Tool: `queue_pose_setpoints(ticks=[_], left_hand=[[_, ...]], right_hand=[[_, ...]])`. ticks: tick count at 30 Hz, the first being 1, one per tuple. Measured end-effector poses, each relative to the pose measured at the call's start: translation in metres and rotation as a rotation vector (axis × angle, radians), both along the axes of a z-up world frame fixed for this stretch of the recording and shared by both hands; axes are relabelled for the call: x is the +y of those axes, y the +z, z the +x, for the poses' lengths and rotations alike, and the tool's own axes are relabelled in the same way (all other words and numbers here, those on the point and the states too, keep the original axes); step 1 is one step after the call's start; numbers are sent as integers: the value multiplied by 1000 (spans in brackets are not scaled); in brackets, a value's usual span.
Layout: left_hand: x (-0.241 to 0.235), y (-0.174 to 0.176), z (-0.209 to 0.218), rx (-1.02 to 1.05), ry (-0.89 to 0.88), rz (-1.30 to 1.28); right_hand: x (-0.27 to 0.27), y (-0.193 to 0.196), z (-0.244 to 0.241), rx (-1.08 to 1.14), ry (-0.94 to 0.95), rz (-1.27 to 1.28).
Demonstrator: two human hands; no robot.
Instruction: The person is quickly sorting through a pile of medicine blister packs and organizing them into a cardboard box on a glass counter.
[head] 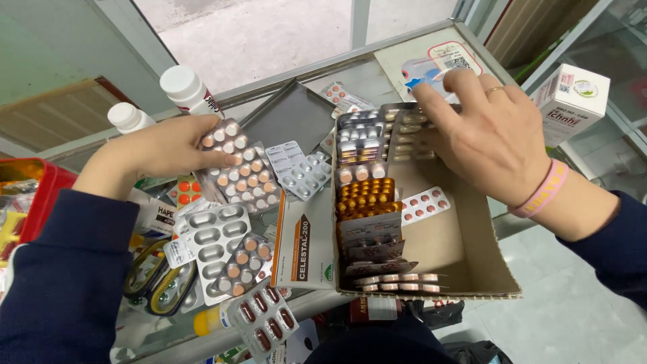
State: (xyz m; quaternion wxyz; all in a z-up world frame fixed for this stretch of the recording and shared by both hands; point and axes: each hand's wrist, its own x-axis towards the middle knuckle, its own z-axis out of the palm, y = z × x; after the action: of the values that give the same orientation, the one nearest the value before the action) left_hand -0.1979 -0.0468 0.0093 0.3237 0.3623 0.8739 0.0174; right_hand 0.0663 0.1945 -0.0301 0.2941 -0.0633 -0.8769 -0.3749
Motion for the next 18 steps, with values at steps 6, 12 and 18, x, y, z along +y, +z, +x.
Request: queue_pose_setpoints(ticks=[6,12,18], left_hand=[[7,-2,5,69,-41,-76],[12,4,16,16,-13,-96],[6,-14,0,-3,-15,72]], right_hand=[[20,-5,-2,-174,-7,-167],[25,-14,-2,-224,19,-369],[25,0,-1,-367,167,-838]])
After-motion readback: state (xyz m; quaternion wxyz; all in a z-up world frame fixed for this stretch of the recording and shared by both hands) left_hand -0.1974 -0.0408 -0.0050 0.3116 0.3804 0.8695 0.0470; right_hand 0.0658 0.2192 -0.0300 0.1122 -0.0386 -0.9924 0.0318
